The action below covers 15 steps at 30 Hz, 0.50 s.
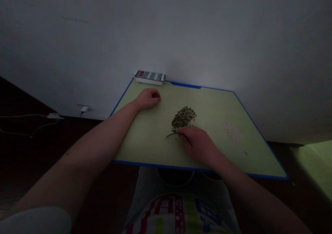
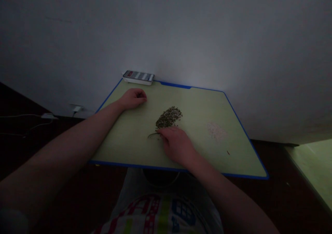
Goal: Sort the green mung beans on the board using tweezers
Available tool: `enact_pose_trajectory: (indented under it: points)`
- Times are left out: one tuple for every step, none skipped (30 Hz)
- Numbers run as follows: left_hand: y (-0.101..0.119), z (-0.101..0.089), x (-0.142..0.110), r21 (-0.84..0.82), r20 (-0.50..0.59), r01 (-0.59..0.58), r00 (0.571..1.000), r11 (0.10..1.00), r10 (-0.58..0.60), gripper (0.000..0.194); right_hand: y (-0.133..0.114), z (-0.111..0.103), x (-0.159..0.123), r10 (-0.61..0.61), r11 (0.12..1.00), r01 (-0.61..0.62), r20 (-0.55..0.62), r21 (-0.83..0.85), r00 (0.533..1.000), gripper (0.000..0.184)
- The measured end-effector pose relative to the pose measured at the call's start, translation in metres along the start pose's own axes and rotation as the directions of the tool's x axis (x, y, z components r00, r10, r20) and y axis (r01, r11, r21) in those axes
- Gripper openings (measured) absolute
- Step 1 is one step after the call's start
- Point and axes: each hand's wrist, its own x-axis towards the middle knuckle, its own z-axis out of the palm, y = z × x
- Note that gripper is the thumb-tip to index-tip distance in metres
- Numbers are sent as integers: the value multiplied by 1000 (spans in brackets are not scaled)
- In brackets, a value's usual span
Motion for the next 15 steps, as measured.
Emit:
enact_pose_trajectory:
  points:
    - [-1, 0, 0, -2, -2, -5, 1000, 1000, 5, 16, -2, 0, 2, 5, 1000, -5, 21, 3, 1000, 28]
    - [-1, 1, 0, -2, -3, -6, 1000, 1000, 6, 16, -4, -1, 3, 17, 1000, -18, 42, 5, 999, 28]
    - [-2, 1, 0, -2, -4, -4, 1000, 1000, 4, 16, -5, -1, 5, 34, 999, -35, 62, 6, 997, 28]
    - [-2, 1, 0, -2, -6, -2, 1000, 1000, 2, 17, -6, -2, 6, 56, 998, -56, 78, 6, 995, 27]
    - [-2, 1, 0, -4, -5, -1, 1000, 1000, 1, 17, -6, -3, 7, 77, 997, -78, 90, 7, 993, 26]
    - [-2, 1, 0, -5, -3, 0, 1000, 1000, 0, 17, -6, -5, 8, 97, 995, -98, 99, 11, 990, 26]
    - [-2, 1, 1, -6, -1, 1, 1000, 1000, -1, 16, -6, -6, 8, 113, 993, -115, 100, 17, 989, 25]
    - [-2, 1, 1, -5, -1, 2, 1000, 1000, -2, 16, -6, -7, 8, 126, 991, -128, 99, 22, 987, 25]
    - [-1, 1, 1, -2, -3, 3, 1000, 1000, -3, 15, -5, -8, 8, 135, 990, -138, 98, 28, 986, 24]
    - [0, 0, 0, 1, -5, 5, 1000, 1000, -5, 15, -4, -9, 8, 140, 989, -144, 99, 33, 985, 24]
    - [1, 0, 0, 3, -7, 7, 1000, 1000, -7, 15, -4, -10, 7, 142, 988, -147, 101, 38, 985, 23]
    - [1, 0, 0, 2, -7, 8, 1000, 1000, -8, 15, -3, -11, 5, 143, 988, -148, 104, 40, 984, 23]
    - [1, 0, 0, 1, -5, 6, 1000, 1000, -6, 15, -3, -12, 4, 143, 988, -149, 110, 40, 984, 23]
    - [2, 0, 0, 1, -3, 5, 1000, 1000, -5, 15, -2, -13, 2, 144, 988, -150, 118, 39, 982, 22]
    - [1, 0, 0, 2, -2, 3, 1000, 1000, -3, 15, -2, -15, 1, 144, 988, -150, 126, 36, 981, 21]
